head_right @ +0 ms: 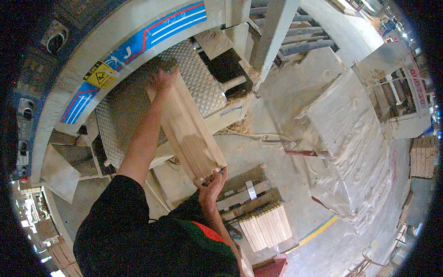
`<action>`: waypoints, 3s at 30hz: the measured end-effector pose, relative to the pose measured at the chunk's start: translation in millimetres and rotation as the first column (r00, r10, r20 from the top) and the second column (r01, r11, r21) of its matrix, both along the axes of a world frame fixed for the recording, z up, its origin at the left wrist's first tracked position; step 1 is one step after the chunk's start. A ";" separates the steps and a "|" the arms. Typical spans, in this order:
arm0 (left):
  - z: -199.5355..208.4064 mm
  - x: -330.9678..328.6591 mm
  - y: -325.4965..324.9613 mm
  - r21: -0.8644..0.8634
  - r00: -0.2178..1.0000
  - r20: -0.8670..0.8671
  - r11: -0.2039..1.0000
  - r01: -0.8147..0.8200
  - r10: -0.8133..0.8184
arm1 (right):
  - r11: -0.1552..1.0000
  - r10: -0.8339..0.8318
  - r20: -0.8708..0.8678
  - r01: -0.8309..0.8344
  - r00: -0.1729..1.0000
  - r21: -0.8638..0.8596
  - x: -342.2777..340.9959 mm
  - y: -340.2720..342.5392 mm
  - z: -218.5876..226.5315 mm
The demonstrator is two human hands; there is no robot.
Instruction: The person repeatedly picks up stacks of wooden planks from a nearby pile and places them onto a machine's conveyor belt. They handle the planks by hand, aligning them before feeding them into the machine, then return to the pile to repeat the process.
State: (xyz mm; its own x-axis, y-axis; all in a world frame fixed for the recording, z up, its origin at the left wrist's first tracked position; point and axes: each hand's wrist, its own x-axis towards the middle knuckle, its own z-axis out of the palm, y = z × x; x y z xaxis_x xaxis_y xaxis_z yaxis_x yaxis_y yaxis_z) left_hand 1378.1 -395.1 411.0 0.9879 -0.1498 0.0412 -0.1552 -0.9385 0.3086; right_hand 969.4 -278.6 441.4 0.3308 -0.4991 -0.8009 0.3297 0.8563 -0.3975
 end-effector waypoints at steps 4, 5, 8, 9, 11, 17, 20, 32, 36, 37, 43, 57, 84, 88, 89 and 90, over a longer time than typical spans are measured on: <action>0.5 -6.8 2.6 0.035 0.985 0.155 0.996 -0.077 0.071 | 1.000 0.006 -0.033 -0.006 0.999 -0.020 14.2 0.0 15.5; 1.9 -14.5 2.9 0.078 0.987 0.161 0.996 -0.034 0.021 | 1.000 0.010 -0.026 -0.011 1.000 -0.024 16.2 -0.6 17.2; 1.1 -41.5 10.1 0.072 0.956 0.259 0.990 0.124 -0.139 | 0.998 0.027 -0.021 -0.029 0.999 -0.057 21.3 -4.7 14.9; -15.3 -40.1 22.7 0.014 0.915 0.360 0.981 0.192 -0.184 | 0.998 0.043 -0.007 -0.043 0.999 -0.056 26.7 -0.8 14.3; -23.8 -61.0 30.8 -0.076 0.893 0.396 0.961 0.264 -0.214 | 0.999 0.019 -0.007 -0.019 1.000 -0.051 29.9 -3.9 12.2; 1.4 -154.1 52.5 0.014 0.945 0.177 0.960 0.279 -0.277 | 0.995 0.033 0.060 -0.028 0.998 -0.091 41.8 -8.2 14.9; 7.1 -166.6 65.0 0.050 0.933 0.165 0.948 0.315 -0.319 | 0.996 0.045 0.072 -0.039 0.996 -0.079 52.8 -8.3 7.2; 9.9 -159.0 69.7 0.197 0.918 0.121 0.915 0.351 -0.378 | 0.996 0.003 0.054 0.002 0.999 -0.087 89.1 -15.1 9.5; 3.4 -142.5 69.5 0.184 0.901 0.169 0.911 0.370 -0.400 | 0.996 0.059 0.022 -0.058 0.998 -0.067 97.5 -19.9 18.4; 1.4 -137.9 70.9 0.174 0.900 0.179 0.914 0.368 -0.397 | 0.997 0.049 0.046 -0.045 0.998 -0.068 99.3 -19.9 21.8; 8.8 -132.6 61.3 0.230 0.901 0.069 0.885 0.404 -0.429 | 0.991 0.030 0.136 -0.012 0.990 -0.133 103.7 -25.1 12.6; -4.2 -72.5 58.9 0.192 0.899 0.147 0.903 0.384 -0.413 | 0.940 0.253 0.069 -0.228 0.965 -0.254 90.8 -27.5 -21.7; 4.9 -325.4 74.7 -0.343 0.234 0.150 0.172 0.924 -0.961 | 0.980 -0.101 -0.680 -0.045 0.726 -0.194 -394.0 166.4 -210.5; -17.9 -394.9 128.3 -0.470 0.000 -0.086 0.040 0.882 -0.996 | 0.901 0.117 -0.930 -0.432 0.349 -0.048 -347.8 194.7 -185.5; -22.0 -410.6 139.2 -0.472 -0.086 -0.147 -0.007 0.882 -0.985 | 0.860 0.097 -0.931 -0.501 0.352 -0.100 -353.9 202.7 -176.7; -20.1 -434.3 137.4 -0.460 -0.162 -0.205 -0.051 0.886 -0.965 | 0.885 0.055 -0.939 -0.452 0.339 -0.111 -362.3 205.7 -167.2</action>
State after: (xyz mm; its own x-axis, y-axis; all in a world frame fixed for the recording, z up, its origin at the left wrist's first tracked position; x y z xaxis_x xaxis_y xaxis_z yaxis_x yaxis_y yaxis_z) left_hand 943.8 -257.8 390.9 -0.2751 -0.9564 -0.0978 -0.6728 0.1188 0.7302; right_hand 607.1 -73.0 274.3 -0.3238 -0.7936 -0.5152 -0.6032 0.5926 -0.5338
